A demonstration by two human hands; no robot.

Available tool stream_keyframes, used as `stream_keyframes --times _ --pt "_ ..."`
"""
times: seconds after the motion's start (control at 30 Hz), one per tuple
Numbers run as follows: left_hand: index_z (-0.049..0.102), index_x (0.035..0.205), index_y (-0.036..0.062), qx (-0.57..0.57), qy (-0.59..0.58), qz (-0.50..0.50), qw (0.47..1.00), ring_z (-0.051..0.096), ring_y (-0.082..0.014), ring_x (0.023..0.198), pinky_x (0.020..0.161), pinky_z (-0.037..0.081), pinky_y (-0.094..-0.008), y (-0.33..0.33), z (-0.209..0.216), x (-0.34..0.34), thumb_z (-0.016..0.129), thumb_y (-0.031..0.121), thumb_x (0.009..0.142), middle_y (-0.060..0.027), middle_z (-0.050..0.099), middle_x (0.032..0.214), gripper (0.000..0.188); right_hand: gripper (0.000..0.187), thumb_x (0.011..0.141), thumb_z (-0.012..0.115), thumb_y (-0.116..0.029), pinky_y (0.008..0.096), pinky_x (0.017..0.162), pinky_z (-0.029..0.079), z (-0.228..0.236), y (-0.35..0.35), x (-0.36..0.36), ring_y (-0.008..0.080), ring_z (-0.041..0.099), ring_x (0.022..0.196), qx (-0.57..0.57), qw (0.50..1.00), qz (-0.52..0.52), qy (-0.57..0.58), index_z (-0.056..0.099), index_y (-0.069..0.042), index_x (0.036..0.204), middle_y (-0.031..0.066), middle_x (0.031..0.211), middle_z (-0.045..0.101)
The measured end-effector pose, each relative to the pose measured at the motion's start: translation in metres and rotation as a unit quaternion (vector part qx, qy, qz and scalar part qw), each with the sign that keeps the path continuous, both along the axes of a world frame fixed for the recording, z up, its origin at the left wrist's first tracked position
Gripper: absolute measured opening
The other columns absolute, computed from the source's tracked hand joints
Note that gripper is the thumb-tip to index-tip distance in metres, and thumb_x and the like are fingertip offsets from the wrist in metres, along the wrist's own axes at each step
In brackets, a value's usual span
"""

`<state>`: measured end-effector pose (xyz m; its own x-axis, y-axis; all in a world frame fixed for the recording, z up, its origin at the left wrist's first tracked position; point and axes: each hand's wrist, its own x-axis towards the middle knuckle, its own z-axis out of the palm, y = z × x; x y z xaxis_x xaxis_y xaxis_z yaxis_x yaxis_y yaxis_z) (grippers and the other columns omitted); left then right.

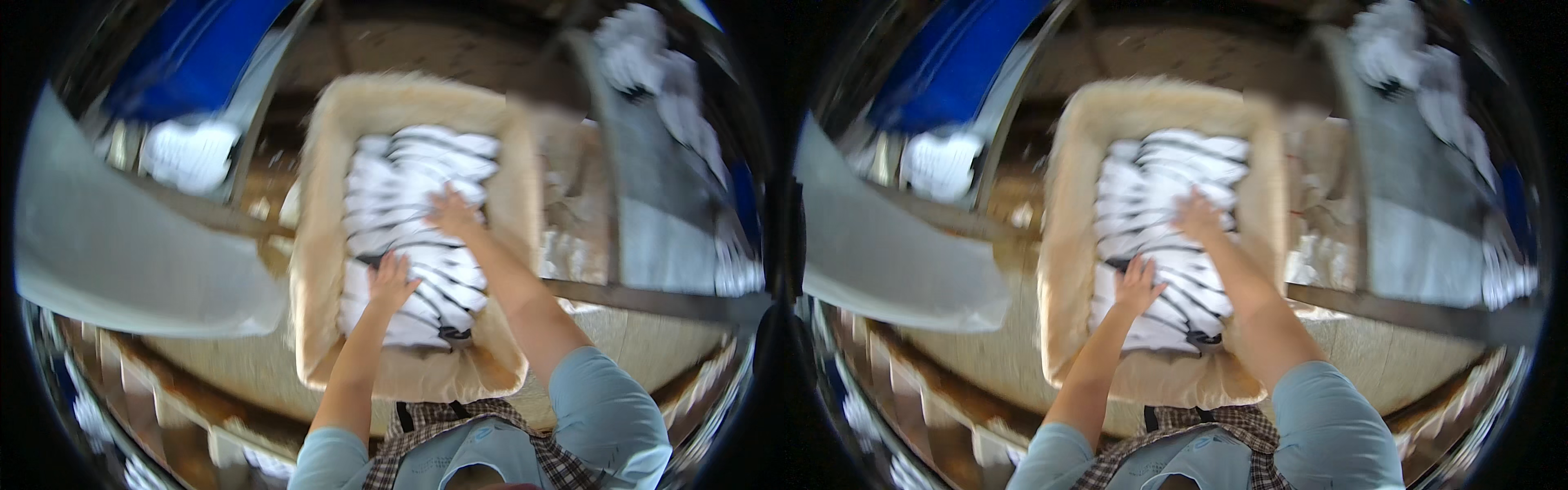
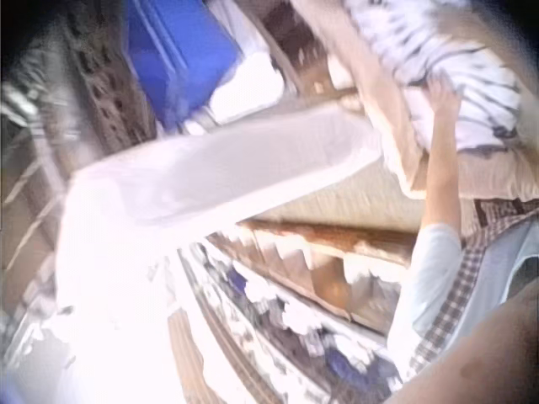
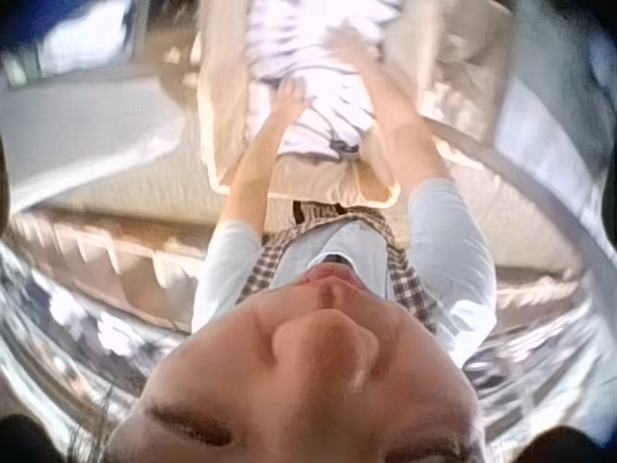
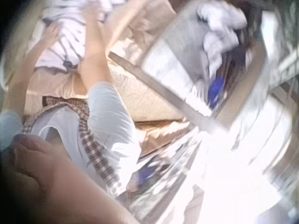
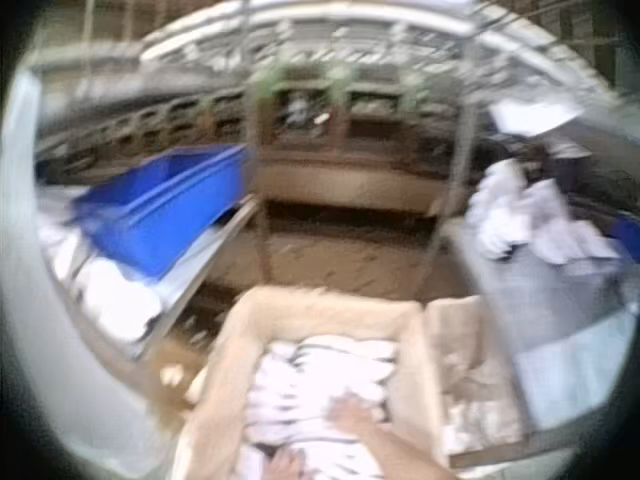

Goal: The person repeatedly picks up white slipper-like footwear from a metal rack, inspects the soles, and places them into a plastic bin. The person handles the items one at a time or in small groups, turning them over to view the bottom before stacking them in the bin.

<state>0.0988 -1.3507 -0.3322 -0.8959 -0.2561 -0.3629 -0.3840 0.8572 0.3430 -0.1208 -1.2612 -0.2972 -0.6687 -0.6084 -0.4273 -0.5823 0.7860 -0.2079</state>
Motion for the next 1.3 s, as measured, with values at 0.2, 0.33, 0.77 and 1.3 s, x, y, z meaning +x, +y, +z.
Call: stream_keyframes --times 0.2,0.33,0.77,1.3 --pt "0.035 0.134 0.0022 0.12 0.182 0.013 0.976 0.043 -0.0364 0.119 0.096 0.038 -0.0462 0.01 0.054 0.041 0.067 0.03 0.08 -0.026 0.041 0.131 0.069 0.04 0.082 0.059 -0.026 0.04 0.091 0.044 0.112 0.063 0.13 0.0345 0.052 0.109 -0.42 0.902 0.061 -0.077 0.054 -0.006 0.116 0.0168 0.121 0.052" --pt "0.039 0.129 -0.0047 0.254 0.168 0.074 0.95 0.056 -0.0333 0.101 0.085 0.046 -0.0392 0.047 0.098 0.082 0.066 0.022 0.082 -0.0244 0.049 0.121 0.06 0.023 0.089 0.053 -0.022 0.0397 0.073 0.05 0.169 0.181 0.21 0.0279 0.061 0.088 -0.346 0.901 0.247 -0.086 0.059 -0.01 0.107 0.0095 0.101 0.061" --pt "0.025 0.136 0.0003 0.429 0.337 -0.232 0.805 0.058 -0.0234 0.105 0.085 0.049 -0.0315 0.4 0.281 -0.056 0.057 0.007 0.088 -0.0172 0.043 0.132 0.058 0.035 0.084 0.056 -0.027 0.042 0.088 0.047 -0.025 0.731 0.415 0.0314 0.057 0.108 0.123 0.796 -0.554 -0.211 0.062 -0.005 0.11 0.0174 0.114 0.061" --pt "0.016 0.14 0.01 0.548 0.23 0.105 0.798 0.059 -0.0293 0.098 0.061 0.052 -0.0395 0.504 0.29 -0.518 0.039 0.038 0.097 -0.0194 0.039 0.13 0.057 0.013 0.084 0.05 -0.005 0.0298 0.047 0.045 -0.102 0.702 0.602 0.0162 0.051 0.057 -0.269 0.426 -0.855 -0.121 0.053 -0.001 0.096 0.0061 0.072 0.054"
